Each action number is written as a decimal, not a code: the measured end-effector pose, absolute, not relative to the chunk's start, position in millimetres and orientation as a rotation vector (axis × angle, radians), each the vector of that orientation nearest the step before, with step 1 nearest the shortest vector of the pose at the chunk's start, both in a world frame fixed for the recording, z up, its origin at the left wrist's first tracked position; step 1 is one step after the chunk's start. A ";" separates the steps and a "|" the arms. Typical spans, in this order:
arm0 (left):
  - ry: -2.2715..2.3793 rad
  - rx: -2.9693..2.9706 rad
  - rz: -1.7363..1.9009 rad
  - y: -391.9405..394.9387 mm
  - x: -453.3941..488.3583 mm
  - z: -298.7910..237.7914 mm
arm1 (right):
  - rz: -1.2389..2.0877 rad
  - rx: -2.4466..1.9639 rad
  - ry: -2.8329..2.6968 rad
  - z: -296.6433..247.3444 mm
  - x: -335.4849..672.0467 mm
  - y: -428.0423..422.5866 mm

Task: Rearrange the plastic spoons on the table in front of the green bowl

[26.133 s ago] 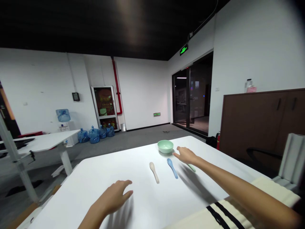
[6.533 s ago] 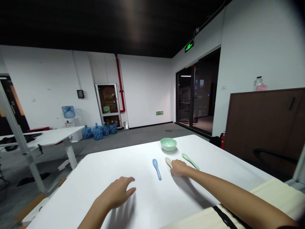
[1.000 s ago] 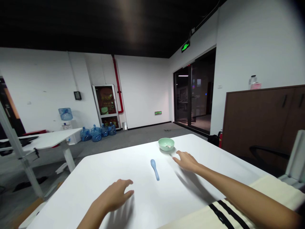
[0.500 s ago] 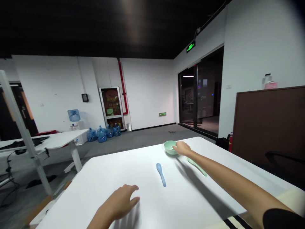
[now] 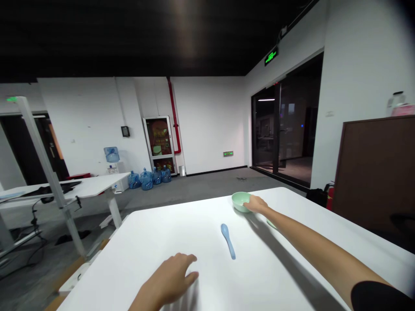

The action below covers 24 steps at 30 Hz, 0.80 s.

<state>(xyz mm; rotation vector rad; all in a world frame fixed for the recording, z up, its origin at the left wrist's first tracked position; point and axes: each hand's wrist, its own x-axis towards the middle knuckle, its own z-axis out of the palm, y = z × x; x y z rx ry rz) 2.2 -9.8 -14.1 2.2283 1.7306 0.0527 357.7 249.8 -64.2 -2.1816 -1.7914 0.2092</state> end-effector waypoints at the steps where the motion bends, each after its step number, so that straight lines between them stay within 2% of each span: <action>1: 1.730 2.228 0.048 -9.7 2.2 -13.7 | 0.211 -2.178 -1.798 -66.2 357.5 251.1; 11: 1.733 2.224 0.047 -6.2 0.6 -16.0 | 0.191 -2.175 -1.765 -62.7 348.7 243.4; 20: 1.720 2.237 0.034 -10.0 3.9 -11.8 | 0.110 -2.029 -1.944 -31.9 381.5 188.1; 24: 1.718 2.257 0.041 -10.9 2.4 -12.8 | 0.222 -2.035 -1.997 -31.4 404.9 159.5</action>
